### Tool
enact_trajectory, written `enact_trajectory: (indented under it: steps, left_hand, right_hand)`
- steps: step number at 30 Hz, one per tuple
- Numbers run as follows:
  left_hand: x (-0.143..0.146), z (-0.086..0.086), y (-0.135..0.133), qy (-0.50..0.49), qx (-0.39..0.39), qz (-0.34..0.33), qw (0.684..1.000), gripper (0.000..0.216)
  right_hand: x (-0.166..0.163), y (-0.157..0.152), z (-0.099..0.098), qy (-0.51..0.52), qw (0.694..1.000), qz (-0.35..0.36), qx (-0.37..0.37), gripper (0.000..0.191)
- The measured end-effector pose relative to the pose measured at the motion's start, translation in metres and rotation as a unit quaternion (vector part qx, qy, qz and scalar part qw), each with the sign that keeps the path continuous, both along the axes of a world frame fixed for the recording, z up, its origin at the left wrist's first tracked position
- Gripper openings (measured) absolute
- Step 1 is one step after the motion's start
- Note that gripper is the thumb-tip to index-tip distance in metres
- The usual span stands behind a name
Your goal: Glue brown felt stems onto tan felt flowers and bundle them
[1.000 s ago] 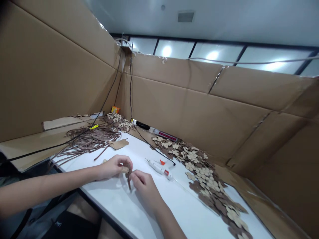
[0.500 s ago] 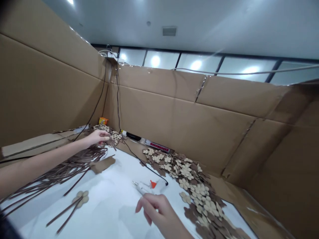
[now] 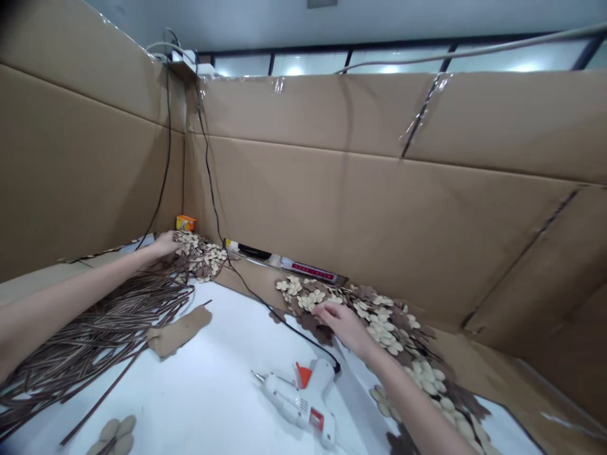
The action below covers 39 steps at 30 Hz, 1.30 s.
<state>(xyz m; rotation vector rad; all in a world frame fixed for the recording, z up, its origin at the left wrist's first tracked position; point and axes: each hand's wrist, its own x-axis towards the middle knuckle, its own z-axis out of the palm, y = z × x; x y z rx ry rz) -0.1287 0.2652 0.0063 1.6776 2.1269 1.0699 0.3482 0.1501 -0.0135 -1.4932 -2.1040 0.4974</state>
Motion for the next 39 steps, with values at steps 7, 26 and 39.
enact_trajectory:
  steps: [7,26,39]
  left_hand:
    - [0.014,-0.004,-0.038,0.040,0.022,-0.127,0.991,0.025]
    - [-0.022,0.012,-0.004,-0.193,0.007,-0.157,0.969,0.033]
    - [-0.028,0.030,-0.017,0.105,-0.053,-0.113,0.987,0.033]
  right_hand:
    - [-0.015,0.030,-0.028,-0.189,0.981,-0.038,0.026,0.026]
    - [-0.016,0.005,-0.010,-0.329,0.935,-0.108,0.069,0.029]
    - [-0.027,0.007,0.024,-0.352,0.924,-0.045,0.142,0.035]
